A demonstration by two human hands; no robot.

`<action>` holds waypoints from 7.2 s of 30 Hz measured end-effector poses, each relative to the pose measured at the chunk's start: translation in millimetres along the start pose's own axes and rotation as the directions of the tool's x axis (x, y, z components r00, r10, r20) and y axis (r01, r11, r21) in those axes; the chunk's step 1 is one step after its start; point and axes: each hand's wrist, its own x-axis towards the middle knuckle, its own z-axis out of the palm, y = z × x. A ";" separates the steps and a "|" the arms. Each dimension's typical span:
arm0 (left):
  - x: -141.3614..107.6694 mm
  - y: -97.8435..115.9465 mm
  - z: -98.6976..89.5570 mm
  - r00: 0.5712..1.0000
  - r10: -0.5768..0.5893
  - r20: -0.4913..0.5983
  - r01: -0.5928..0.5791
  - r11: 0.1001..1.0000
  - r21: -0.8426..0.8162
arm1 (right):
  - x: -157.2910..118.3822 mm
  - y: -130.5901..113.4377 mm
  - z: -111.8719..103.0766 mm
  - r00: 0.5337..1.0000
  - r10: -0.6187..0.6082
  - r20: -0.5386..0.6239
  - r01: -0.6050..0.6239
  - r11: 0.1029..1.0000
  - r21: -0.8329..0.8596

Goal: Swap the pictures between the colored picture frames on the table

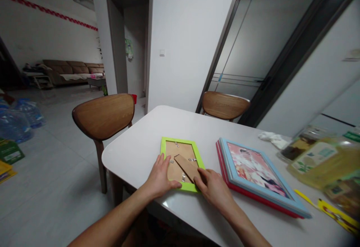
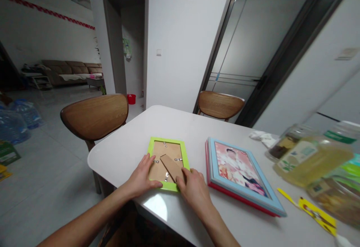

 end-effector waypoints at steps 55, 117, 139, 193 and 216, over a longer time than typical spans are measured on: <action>3.1 -16.5 -3.2 0.997 0.073 -0.020 -0.072 0.997 0.040 | 82.4 -56.9 35.1 0.979 -0.170 -0.116 0.167 0.985 -0.038; 23.4 -40.2 -41.8 0.945 -0.328 0.012 0.168 0.453 -0.876 | 13.4 -21.9 9.1 0.961 -0.268 -0.066 0.275 0.953 0.129; 21.6 -80.2 -91.1 0.884 -0.211 -0.416 0.256 0.965 0.054 | 49.1 12.5 -1.7 0.947 0.319 -0.038 -0.296 0.911 0.287; -9.1 -37.0 -33.8 0.943 0.269 -0.198 -0.180 0.909 0.377 | 46.4 -27.1 28.5 0.990 0.113 -0.083 -0.047 0.825 0.563; 13.8 37.0 4.1 0.911 -0.225 -0.346 -0.246 0.377 -0.893 | 38.5 -58.1 5.7 0.949 0.259 0.177 -0.120 -0.222 0.968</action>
